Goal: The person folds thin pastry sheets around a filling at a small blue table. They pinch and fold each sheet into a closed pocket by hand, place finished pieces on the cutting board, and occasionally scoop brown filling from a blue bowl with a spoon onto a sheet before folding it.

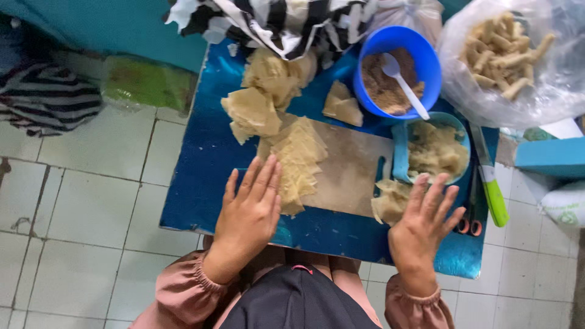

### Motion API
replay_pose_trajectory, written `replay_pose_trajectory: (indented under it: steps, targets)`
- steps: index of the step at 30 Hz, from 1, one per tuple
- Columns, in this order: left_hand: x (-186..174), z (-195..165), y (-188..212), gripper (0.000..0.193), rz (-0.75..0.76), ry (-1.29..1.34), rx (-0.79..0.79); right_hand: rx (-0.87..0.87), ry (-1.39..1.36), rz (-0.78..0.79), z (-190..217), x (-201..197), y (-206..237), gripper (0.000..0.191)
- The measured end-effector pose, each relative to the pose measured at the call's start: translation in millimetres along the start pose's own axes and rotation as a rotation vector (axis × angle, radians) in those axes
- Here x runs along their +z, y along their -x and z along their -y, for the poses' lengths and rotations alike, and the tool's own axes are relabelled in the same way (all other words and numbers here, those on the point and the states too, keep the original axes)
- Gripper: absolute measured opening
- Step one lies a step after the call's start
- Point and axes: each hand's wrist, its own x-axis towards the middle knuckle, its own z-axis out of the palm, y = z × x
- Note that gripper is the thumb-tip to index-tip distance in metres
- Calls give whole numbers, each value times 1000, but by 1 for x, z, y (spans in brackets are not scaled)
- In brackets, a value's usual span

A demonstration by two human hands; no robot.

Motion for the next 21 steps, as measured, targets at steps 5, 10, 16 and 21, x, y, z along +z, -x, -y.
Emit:
replay_pose_trajectory:
  steps: [5, 10, 16, 21]
  targets:
    - [0, -4, -2, 54, -20, -38, -6, -53, -71, -180, -14, -10, 18, 64]
    - [0, -7, 3, 53, 11, -73, 17, -125, 517, -162, -24, -16, -8, 58]
    - [3, -5, 3, 55, -36, -14, 1, -260, 448, -69, -5, -49, 14, 54]
    - [9, 3, 3, 56, -37, 46, -13, -303, -510, -251, 26, -64, 13, 50]
